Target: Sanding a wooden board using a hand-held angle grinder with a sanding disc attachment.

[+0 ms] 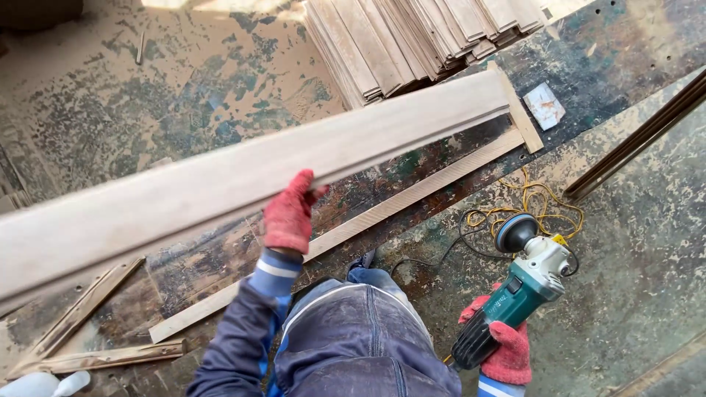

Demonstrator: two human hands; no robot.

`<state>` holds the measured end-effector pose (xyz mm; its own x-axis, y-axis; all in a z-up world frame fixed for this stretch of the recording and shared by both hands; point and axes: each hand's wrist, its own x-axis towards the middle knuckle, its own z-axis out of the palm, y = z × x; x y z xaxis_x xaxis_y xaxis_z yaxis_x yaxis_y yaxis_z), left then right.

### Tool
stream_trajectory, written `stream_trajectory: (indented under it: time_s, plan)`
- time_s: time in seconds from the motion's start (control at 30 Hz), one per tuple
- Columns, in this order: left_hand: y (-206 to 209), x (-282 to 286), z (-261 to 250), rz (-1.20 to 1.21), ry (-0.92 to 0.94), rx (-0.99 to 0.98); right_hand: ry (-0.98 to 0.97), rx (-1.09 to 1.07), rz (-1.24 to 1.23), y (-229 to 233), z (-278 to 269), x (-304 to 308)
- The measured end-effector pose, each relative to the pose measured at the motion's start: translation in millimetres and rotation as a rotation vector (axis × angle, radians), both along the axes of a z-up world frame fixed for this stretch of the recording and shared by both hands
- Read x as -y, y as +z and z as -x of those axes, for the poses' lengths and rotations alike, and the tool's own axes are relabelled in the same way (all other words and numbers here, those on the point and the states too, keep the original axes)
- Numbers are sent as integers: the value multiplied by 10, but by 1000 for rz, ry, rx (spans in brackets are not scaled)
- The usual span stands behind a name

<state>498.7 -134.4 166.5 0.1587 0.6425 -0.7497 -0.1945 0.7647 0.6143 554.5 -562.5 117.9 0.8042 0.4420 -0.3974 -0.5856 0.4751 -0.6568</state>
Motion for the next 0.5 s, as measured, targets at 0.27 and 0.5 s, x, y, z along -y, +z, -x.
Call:
stream_trajectory:
  time_s: [0.27, 0.5]
  plan:
    - [-1327, 588, 552, 181, 166, 199, 113, -33, 35, 39, -94, -40]
    - [-1920, 696, 579, 354, 220, 278, 452, -175, -80, -234, -169, -469]
